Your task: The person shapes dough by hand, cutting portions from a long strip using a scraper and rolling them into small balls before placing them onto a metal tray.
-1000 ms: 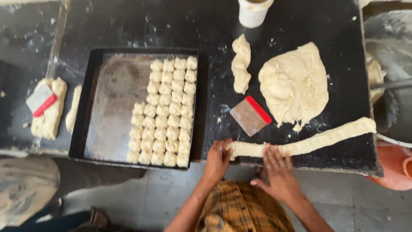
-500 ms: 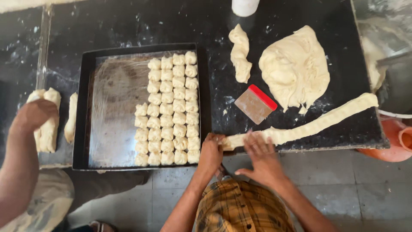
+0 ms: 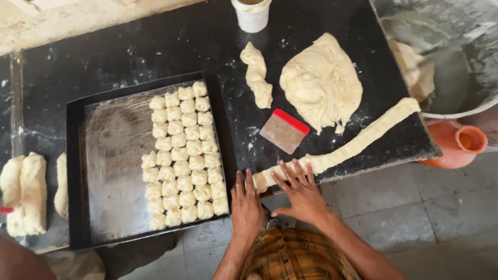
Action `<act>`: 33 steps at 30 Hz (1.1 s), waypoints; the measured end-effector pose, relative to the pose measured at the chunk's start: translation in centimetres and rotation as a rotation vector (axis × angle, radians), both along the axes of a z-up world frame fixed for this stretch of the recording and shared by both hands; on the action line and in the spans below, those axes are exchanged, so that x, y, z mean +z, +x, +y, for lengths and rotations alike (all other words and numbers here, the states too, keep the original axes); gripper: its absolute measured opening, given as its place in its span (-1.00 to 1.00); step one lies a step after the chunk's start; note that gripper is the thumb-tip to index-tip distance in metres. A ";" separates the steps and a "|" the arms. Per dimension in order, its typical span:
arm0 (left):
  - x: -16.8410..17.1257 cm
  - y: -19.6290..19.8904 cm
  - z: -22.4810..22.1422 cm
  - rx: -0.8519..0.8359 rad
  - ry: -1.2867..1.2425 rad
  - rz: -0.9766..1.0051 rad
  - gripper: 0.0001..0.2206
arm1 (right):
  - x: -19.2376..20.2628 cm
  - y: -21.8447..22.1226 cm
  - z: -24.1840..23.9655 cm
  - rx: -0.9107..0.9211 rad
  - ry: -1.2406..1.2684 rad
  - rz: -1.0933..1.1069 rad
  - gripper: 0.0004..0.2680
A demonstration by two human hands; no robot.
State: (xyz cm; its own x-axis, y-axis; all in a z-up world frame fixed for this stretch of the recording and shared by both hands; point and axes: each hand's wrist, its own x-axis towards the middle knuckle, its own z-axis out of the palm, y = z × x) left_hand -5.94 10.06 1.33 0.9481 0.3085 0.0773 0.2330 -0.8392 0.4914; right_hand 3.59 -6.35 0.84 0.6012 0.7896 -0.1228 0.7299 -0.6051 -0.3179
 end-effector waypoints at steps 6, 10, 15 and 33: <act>1.0 -1.3 -1.8 0.064 -0.093 -0.086 -0.33 | -0.8 3.6 -5.7 0.019 -0.025 -0.081 -0.06; 1.2 -1.3 -2.6 0.106 -0.091 -0.109 -0.36 | -0.9 6.6 -9.4 -0.016 0.018 -0.039 -0.05; 0.8 -0.3 -3.4 0.174 -0.061 -0.133 -0.39 | -1.2 9.1 -11.0 -0.030 -0.090 -0.126 -0.15; -2.4 -0.6 -1.3 0.219 -0.203 -0.227 -0.49 | -1.0 14.7 4.1 -0.269 0.078 -0.288 -0.17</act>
State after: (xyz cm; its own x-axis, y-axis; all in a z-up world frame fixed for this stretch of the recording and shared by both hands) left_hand -6.57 8.73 -1.06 0.8238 0.5324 0.1949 0.2617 -0.6621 0.7023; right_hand 18.30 -2.28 -0.16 0.7885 0.6000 0.1348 0.6150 -0.7687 -0.1758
